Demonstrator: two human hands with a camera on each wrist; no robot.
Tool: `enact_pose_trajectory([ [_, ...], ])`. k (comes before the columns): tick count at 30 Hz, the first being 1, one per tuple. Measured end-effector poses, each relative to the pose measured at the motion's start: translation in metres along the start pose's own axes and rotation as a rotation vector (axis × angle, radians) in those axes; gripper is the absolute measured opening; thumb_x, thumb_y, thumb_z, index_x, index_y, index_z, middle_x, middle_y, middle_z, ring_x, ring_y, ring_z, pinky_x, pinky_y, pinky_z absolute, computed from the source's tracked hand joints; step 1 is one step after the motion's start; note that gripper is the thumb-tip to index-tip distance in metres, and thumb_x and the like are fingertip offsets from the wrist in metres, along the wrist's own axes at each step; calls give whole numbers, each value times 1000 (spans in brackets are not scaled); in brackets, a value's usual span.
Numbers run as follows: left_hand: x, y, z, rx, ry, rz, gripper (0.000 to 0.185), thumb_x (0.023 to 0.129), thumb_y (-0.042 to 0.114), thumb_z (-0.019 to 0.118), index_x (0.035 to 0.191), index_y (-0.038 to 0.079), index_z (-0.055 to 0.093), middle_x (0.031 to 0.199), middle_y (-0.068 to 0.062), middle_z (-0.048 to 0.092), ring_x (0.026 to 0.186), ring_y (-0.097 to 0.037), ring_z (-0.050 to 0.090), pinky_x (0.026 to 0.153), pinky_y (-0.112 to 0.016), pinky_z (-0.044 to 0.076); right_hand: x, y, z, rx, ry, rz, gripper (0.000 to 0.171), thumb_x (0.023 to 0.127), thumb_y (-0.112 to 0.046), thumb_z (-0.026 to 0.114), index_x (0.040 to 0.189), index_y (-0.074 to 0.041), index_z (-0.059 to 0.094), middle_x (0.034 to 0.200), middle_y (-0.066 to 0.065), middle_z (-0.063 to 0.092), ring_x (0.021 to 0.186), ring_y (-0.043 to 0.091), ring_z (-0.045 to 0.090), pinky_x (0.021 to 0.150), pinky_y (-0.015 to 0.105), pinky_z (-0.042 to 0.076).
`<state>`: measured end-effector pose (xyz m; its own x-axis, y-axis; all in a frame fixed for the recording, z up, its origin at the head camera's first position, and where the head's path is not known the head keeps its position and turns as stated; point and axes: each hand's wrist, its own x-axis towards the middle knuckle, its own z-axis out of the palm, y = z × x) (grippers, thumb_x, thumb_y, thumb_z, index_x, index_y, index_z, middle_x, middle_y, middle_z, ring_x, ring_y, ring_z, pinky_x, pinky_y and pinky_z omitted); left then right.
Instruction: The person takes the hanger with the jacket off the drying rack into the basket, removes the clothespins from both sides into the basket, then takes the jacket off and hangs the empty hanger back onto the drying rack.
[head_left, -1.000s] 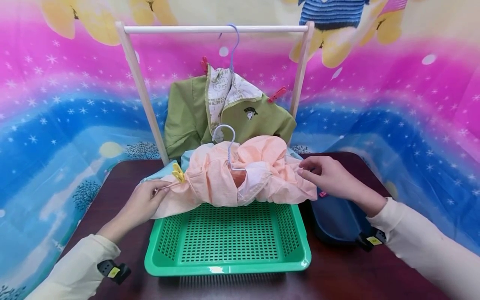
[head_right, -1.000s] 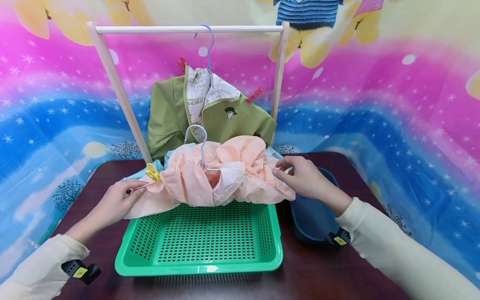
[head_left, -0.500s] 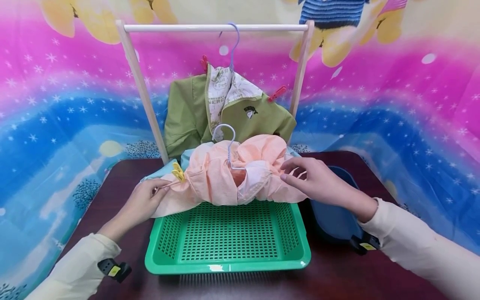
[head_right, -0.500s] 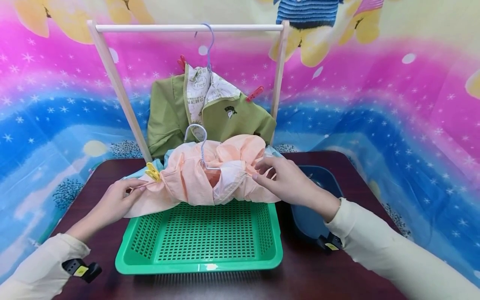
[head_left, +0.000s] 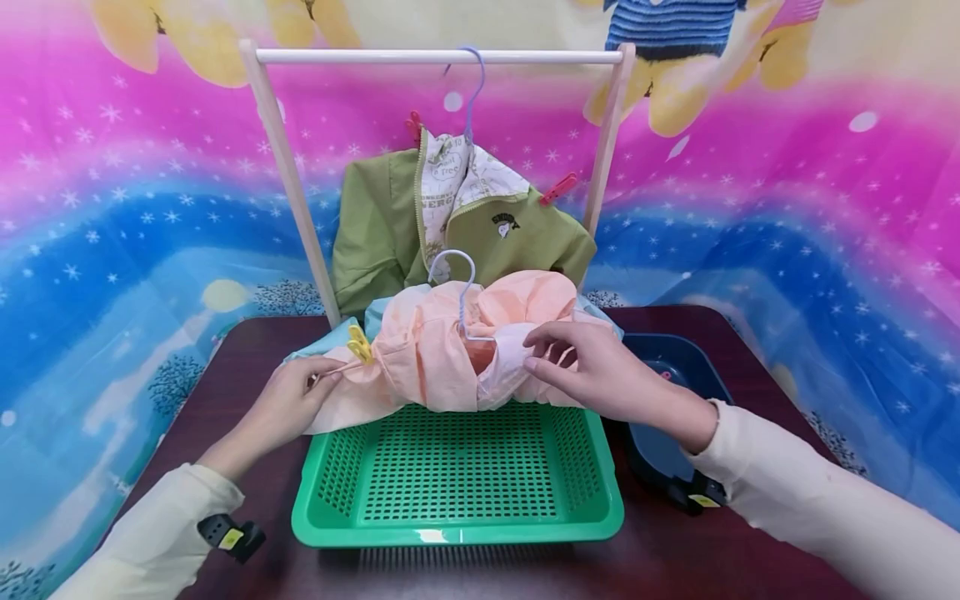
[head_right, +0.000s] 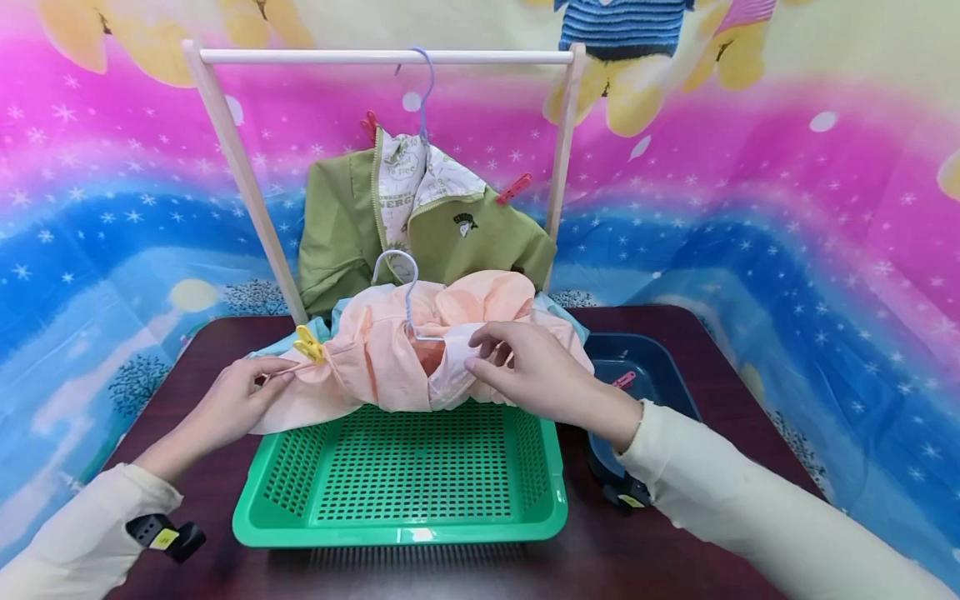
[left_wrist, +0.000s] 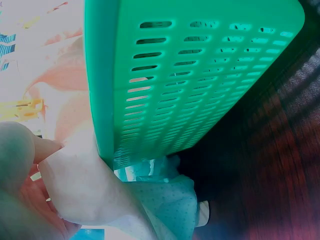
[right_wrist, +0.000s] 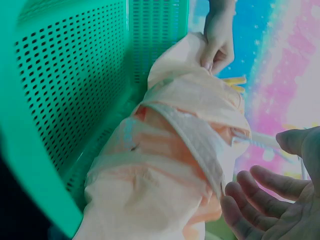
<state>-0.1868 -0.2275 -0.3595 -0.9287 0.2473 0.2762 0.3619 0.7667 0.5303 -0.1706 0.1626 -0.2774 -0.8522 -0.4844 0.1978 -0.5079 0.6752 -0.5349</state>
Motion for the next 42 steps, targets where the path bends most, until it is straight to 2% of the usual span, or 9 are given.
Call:
enact_pose_trajectory([
  [10,1,1,-2,5,-18,2,22,101,4,58,114,-2,74,115,-23,73,101,-37,68,84,-54,55,18,-26,16,46,-7,-84,22,97,-22,68,114,-9,72,98,0,72,87,11,65,79,31,57],
  [18,2,0,-3,1,-24,8,23,101,4,58,116,-3,73,115,-24,73,101,-38,69,84,-55,55,35,-44,29,47,-29,-118,24,97,-23,67,117,-8,70,95,0,70,85,11,64,81,37,58],
  [26,4,0,-4,-2,-35,0,23,101,5,58,117,-3,73,117,-25,72,104,-39,69,85,-55,55,60,-64,44,52,-70,-170,27,99,-24,64,120,-6,67,94,1,71,78,10,66,73,24,53],
  [34,5,-1,-4,3,-23,24,21,99,3,59,113,-3,74,112,-24,74,100,-38,70,82,-54,55,78,-82,58,32,-104,-209,31,100,-25,63,124,-6,65,97,1,73,81,11,69,77,21,54],
  [42,5,-1,-4,-1,-35,38,21,100,3,58,112,-2,74,110,-23,74,98,-36,70,81,-52,56,100,-94,63,54,-140,-203,33,101,-27,61,128,-7,62,96,3,72,77,10,68,72,19,52],
])
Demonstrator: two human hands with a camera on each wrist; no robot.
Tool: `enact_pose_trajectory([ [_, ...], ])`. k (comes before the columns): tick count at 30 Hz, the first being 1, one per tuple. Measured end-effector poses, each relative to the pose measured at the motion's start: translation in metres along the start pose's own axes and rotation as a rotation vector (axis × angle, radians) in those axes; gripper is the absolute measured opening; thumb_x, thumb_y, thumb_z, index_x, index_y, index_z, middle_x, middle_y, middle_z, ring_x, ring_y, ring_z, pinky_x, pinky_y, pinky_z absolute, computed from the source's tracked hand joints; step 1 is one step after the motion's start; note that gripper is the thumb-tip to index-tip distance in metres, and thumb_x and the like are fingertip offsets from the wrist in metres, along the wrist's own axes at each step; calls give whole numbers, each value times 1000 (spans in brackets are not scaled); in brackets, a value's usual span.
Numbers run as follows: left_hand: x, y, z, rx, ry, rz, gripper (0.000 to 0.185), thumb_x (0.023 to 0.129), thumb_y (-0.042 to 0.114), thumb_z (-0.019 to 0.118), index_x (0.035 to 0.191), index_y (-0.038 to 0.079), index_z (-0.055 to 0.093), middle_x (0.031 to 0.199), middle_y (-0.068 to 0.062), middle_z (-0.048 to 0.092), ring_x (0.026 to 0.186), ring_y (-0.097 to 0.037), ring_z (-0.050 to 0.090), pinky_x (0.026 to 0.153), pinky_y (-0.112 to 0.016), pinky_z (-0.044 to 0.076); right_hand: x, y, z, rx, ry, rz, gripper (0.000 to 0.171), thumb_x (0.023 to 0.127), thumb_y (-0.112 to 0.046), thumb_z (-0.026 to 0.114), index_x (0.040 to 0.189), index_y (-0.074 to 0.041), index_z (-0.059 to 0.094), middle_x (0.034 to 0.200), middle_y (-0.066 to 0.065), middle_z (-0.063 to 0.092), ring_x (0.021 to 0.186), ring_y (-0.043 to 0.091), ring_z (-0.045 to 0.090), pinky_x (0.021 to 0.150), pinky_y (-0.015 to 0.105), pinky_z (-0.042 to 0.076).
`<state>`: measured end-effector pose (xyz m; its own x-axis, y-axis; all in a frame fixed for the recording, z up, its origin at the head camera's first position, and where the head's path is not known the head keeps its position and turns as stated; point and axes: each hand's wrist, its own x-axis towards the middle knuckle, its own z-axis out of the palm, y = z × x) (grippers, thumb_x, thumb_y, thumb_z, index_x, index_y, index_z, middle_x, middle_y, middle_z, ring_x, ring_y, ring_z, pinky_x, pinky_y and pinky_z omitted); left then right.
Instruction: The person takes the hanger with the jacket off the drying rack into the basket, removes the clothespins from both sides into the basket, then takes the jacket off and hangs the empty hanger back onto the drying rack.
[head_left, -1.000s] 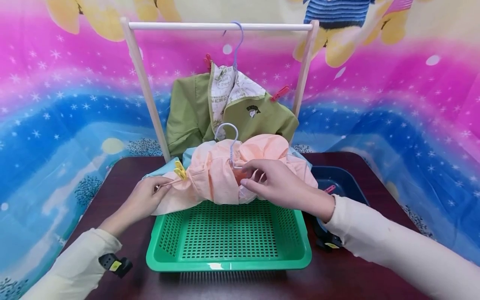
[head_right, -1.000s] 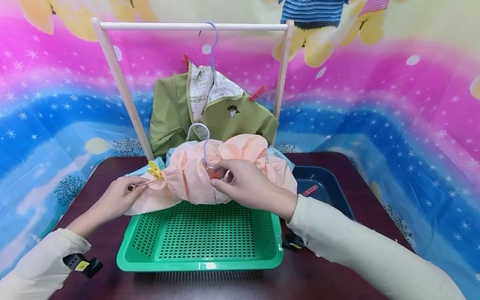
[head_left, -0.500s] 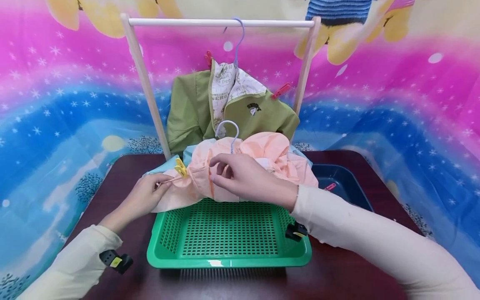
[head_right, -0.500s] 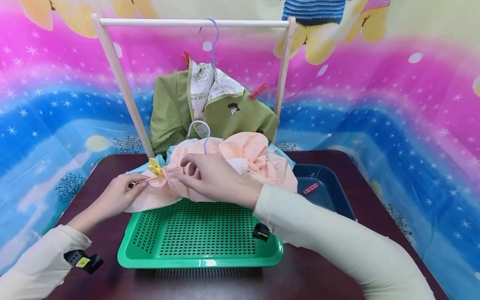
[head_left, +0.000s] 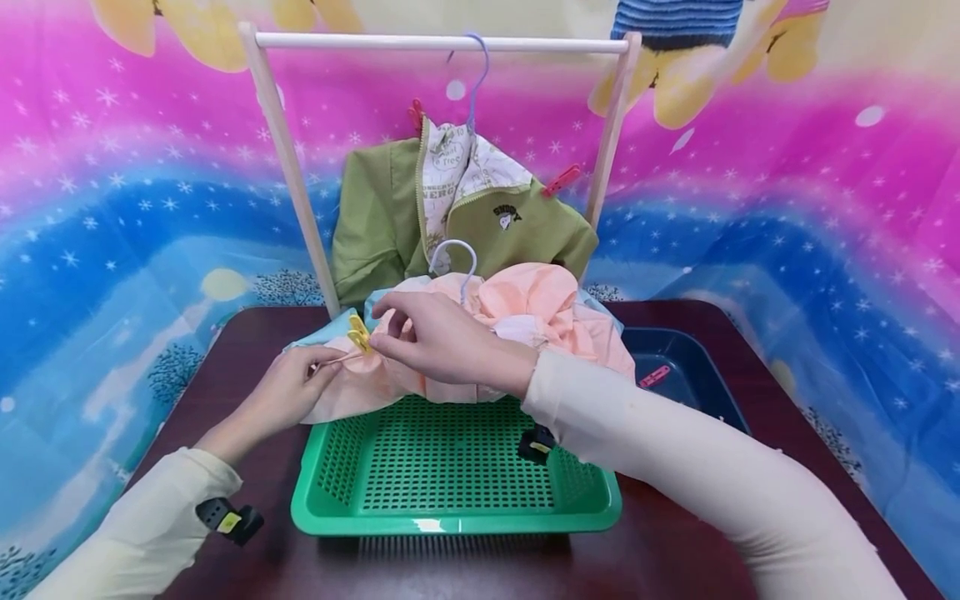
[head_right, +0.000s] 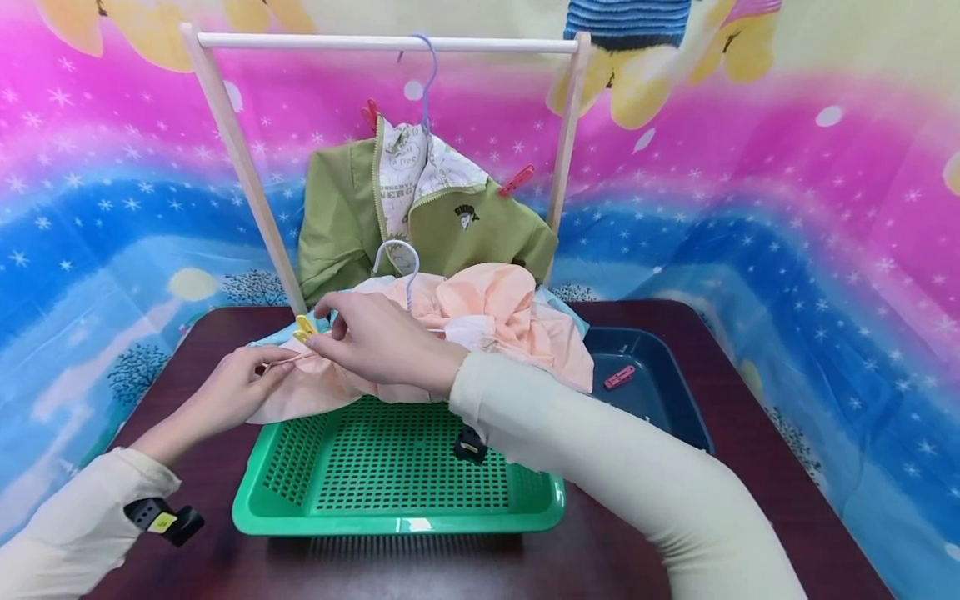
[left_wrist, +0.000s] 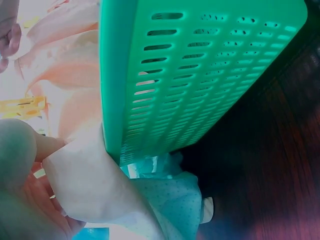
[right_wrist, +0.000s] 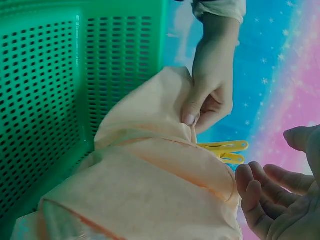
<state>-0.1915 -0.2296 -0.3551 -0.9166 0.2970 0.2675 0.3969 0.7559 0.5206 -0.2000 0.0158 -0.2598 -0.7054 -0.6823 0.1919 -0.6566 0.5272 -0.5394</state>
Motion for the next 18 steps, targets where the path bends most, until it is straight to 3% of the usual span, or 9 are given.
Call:
enact_pose_trajectory([
  [7,-2,-1,-1,-31,-8,3,22,101,4,57,113,1,75,111,-21,75,93,-32,71,74,-41,55,17,-4,6,-30,-51,46,45,101,-31,62,138,-7,56,98,2,72,79,10,66,73,20,51],
  [11,-2,-1,0,-7,-13,11,22,101,3,58,115,0,74,111,-20,75,96,-34,71,76,-45,56,24,-7,11,-70,-81,73,55,102,-34,61,148,-8,49,97,0,72,80,8,65,74,19,51],
  [18,-1,-1,0,26,-8,33,21,100,2,59,114,-1,74,108,-19,75,93,-32,71,74,-45,56,34,-13,16,-146,-131,105,59,102,-37,61,150,-6,46,67,-4,60,53,6,50,54,20,40],
])
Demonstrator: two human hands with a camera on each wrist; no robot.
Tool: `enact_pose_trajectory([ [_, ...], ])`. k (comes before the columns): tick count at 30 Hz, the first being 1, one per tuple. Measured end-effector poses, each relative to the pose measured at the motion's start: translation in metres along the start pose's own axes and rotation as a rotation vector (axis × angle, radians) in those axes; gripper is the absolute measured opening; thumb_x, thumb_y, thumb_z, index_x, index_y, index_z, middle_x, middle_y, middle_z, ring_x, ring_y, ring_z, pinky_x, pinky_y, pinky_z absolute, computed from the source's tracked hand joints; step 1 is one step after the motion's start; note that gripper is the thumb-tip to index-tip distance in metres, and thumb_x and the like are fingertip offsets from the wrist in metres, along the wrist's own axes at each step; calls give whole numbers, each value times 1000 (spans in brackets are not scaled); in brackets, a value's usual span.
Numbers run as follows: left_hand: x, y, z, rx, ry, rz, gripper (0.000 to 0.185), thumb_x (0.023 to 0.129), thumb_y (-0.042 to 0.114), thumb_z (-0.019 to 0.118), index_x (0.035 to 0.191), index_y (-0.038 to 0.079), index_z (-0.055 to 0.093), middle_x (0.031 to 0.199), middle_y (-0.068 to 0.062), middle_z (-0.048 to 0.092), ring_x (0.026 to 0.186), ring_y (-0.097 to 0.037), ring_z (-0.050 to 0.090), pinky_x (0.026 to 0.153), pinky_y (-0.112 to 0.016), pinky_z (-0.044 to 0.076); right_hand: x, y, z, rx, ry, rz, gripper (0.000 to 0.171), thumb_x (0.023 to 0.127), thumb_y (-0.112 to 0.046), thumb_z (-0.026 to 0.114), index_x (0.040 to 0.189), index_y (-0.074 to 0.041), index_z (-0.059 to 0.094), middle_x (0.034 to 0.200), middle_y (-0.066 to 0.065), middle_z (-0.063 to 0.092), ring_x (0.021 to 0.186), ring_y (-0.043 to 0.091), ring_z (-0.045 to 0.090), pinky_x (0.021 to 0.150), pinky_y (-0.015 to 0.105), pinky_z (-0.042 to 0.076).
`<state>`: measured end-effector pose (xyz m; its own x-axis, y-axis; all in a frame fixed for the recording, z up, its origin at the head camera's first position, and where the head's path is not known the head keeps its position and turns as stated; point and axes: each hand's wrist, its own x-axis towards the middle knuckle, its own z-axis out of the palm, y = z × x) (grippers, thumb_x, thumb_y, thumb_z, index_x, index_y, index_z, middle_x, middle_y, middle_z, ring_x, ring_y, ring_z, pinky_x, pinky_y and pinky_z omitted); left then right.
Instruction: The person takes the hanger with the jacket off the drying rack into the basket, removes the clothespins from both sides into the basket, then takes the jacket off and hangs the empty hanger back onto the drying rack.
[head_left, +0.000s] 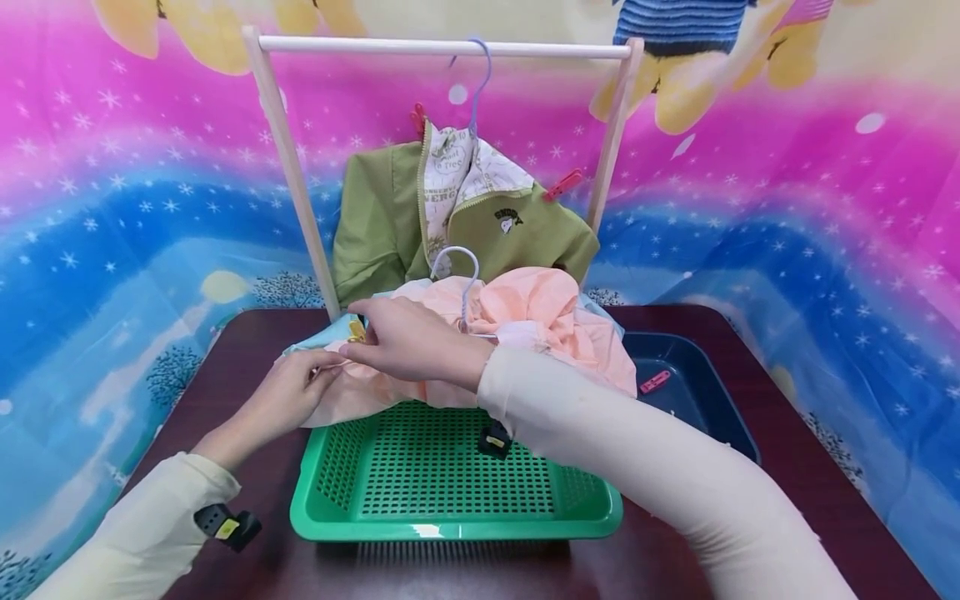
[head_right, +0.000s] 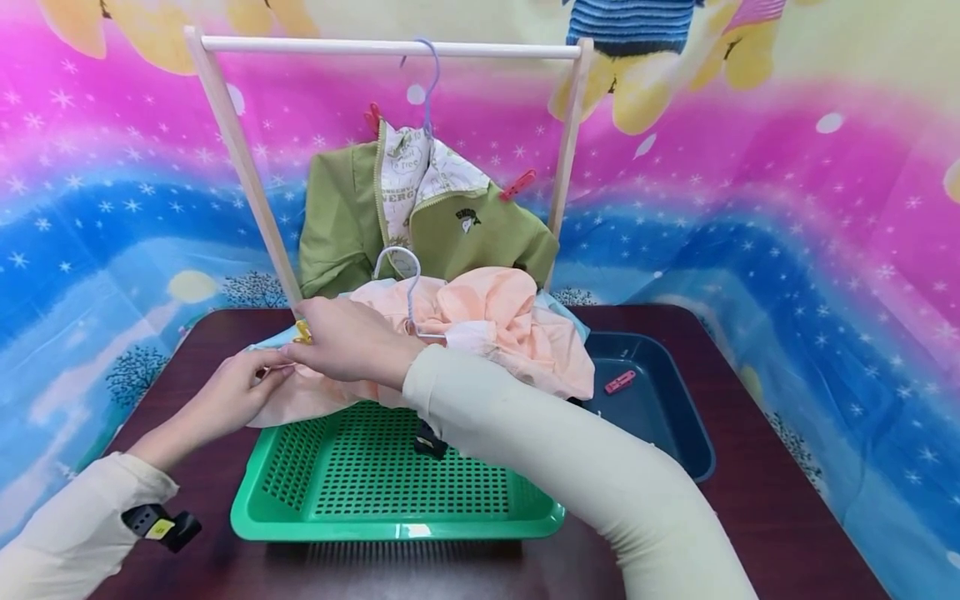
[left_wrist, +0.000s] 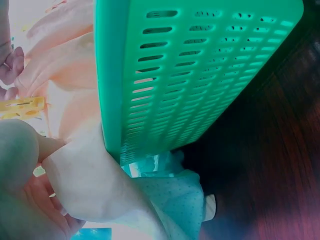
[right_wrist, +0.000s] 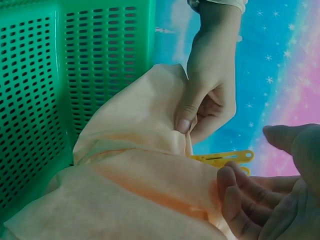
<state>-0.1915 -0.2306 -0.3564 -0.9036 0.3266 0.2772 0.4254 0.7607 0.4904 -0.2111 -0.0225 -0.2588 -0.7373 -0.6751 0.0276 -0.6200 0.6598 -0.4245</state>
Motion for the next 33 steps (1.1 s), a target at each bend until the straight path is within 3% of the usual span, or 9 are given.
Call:
enact_pose_trajectory([
  [4,0,1,0,2,0,0,22,100,3,59,115,-1,74,109,-20,75,95,-34,71,76,-48,56,5,-1,1,-50,-9,8,49,103,-30,60,146,-9,53,69,-3,61,54,8,50,53,21,39],
  [9,0,2,-1,3,1,-2,22,100,3,59,115,-2,74,110,-21,74,97,-35,70,78,-50,56,9,0,2,-114,22,-4,34,102,-24,61,135,-13,64,90,-1,69,73,10,60,66,22,46],
  [13,0,2,-1,-5,4,-7,22,100,3,58,116,-2,73,112,-22,74,100,-37,70,80,-52,57,11,1,2,-155,62,-23,13,101,-23,63,98,-14,71,75,-6,58,67,10,53,61,22,40],
  [16,0,3,0,-10,3,-5,22,101,3,58,116,-2,73,113,-22,73,102,-38,70,81,-53,56,11,2,2,-172,88,-32,29,101,-23,63,73,-16,58,63,-7,45,59,10,45,56,21,34],
  [18,0,2,0,-12,4,-4,22,101,3,58,116,-1,74,113,-22,74,102,-38,69,82,-53,56,11,3,3,-173,101,-38,35,101,-22,63,68,-18,52,61,-7,42,57,10,43,54,21,32],
  [24,-1,2,0,-10,11,-3,22,100,2,58,115,-2,74,113,-22,74,103,-39,69,83,-54,56,10,5,5,-163,144,-54,32,102,-22,62,71,-18,55,63,-6,47,60,11,46,56,21,35],
  [27,-1,1,1,-9,9,-6,22,100,3,58,116,-3,73,114,-23,73,104,-40,69,85,-55,55,9,7,2,-153,191,-64,26,102,-23,62,76,-16,61,70,-5,59,66,12,55,61,24,42],
  [31,-1,1,0,-12,5,-7,23,100,2,58,117,-4,72,115,-24,73,105,-40,69,86,-56,56,5,8,-3,-131,251,-89,13,102,-24,62,97,-15,71,91,-3,74,84,14,68,75,28,52],
  [33,-1,1,0,-12,2,-7,23,101,3,58,117,-4,72,115,-24,73,104,-40,69,86,-56,56,2,9,-6,-103,264,-99,18,102,-25,62,114,-14,71,101,-3,75,91,14,70,81,29,54],
])
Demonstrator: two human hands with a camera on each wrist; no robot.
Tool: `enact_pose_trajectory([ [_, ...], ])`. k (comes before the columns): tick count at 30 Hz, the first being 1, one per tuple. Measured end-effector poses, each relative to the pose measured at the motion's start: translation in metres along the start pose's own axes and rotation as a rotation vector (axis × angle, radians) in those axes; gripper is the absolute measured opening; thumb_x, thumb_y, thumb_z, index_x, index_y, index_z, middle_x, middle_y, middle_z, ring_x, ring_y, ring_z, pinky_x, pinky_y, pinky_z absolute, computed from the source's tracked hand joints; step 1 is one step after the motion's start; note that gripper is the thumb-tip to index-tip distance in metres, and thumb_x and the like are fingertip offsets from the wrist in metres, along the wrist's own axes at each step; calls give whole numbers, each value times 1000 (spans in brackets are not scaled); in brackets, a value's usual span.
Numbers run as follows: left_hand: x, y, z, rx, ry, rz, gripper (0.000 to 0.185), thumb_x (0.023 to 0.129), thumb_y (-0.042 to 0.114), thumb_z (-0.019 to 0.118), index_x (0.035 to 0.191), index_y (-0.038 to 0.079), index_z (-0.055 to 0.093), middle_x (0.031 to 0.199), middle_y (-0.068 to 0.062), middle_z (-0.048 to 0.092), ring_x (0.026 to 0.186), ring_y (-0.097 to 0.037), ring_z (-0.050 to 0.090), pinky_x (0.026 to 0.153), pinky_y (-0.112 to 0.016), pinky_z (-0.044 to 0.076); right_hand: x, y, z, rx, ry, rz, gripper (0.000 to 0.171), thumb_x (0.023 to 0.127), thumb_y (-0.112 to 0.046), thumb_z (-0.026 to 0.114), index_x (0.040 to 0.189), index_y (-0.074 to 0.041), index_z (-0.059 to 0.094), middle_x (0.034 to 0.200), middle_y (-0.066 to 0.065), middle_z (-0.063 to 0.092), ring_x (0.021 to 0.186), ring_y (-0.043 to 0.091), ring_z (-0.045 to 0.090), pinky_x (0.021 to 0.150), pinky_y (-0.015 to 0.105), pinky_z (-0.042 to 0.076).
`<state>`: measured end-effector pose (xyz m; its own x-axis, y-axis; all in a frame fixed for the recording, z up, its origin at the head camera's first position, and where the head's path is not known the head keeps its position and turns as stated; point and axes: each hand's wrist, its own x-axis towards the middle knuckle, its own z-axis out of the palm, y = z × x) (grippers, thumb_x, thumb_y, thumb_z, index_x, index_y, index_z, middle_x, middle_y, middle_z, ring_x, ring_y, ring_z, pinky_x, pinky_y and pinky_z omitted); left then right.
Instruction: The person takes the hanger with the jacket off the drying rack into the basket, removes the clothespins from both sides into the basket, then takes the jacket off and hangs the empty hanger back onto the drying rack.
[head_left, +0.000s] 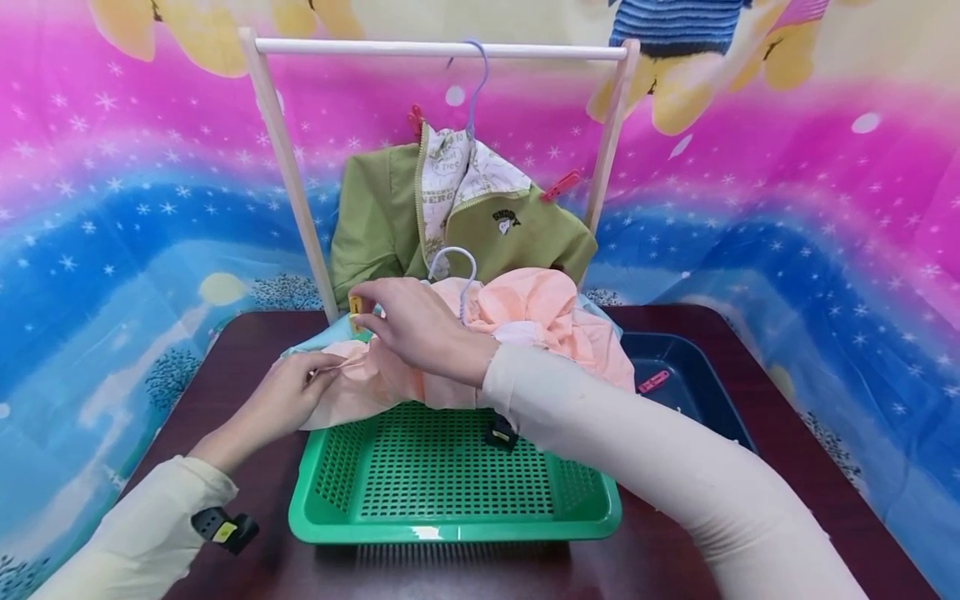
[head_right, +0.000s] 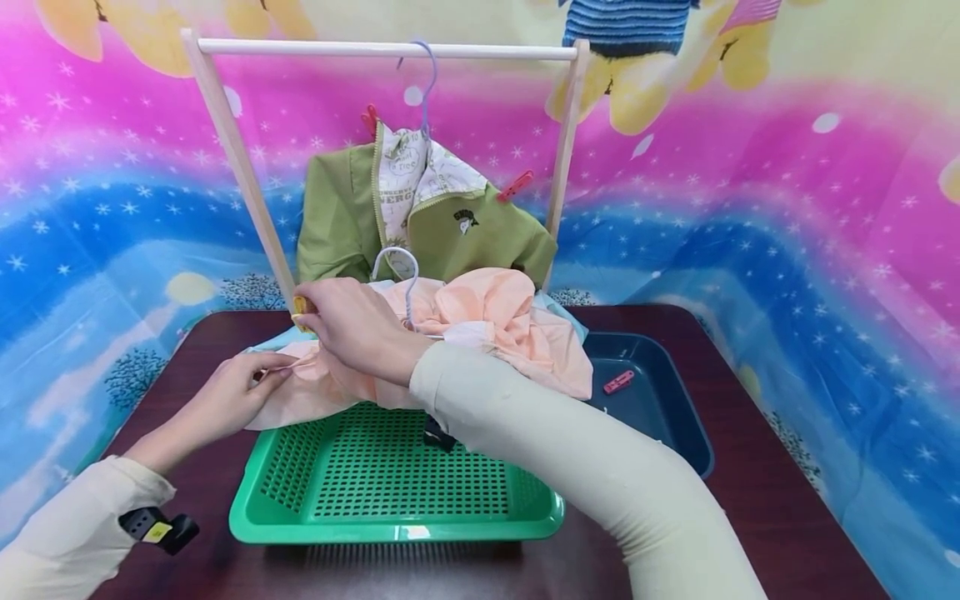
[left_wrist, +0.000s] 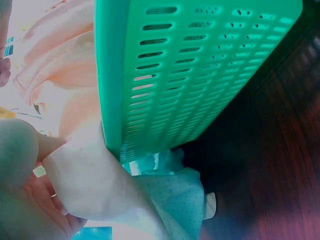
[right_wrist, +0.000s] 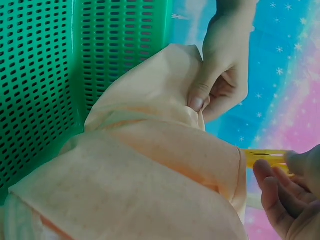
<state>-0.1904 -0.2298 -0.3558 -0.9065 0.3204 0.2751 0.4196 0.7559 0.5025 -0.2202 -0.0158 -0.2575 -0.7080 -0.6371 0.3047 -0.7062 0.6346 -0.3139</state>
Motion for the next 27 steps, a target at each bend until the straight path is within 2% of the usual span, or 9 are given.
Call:
enact_pose_trajectory([
  [5,0,1,0,3,-4,-10,24,101,3,57,118,-4,72,116,-24,72,106,-41,69,86,-56,56,-8,3,-5,85,-5,2,37,101,-27,63,135,-12,63,111,-3,73,79,9,66,76,23,52],
  [9,0,1,0,-2,-2,-7,24,101,3,57,118,-5,72,117,-25,72,106,-41,68,86,-56,56,-13,4,-7,126,-29,7,37,100,-28,65,134,-13,64,111,-3,73,71,5,65,70,18,50],
  [14,0,1,1,0,4,-4,23,101,3,58,117,-4,72,116,-25,72,103,-40,69,83,-54,56,-19,4,-8,174,-39,-12,38,98,-24,67,133,-9,64,106,0,74,79,7,72,73,14,52],
  [20,-2,0,1,-2,2,-12,23,101,3,58,117,-3,73,115,-23,73,98,-36,70,79,-51,56,-28,5,-7,224,-51,-16,37,96,-20,68,131,-8,64,103,2,73,79,9,73,74,15,53],
  [27,-1,0,2,-1,-2,-28,23,101,4,58,117,-1,73,117,-23,72,101,-37,69,82,-53,56,-40,9,-6,245,-54,-8,31,92,-16,67,123,-12,66,108,0,73,79,7,69,75,18,53],
])
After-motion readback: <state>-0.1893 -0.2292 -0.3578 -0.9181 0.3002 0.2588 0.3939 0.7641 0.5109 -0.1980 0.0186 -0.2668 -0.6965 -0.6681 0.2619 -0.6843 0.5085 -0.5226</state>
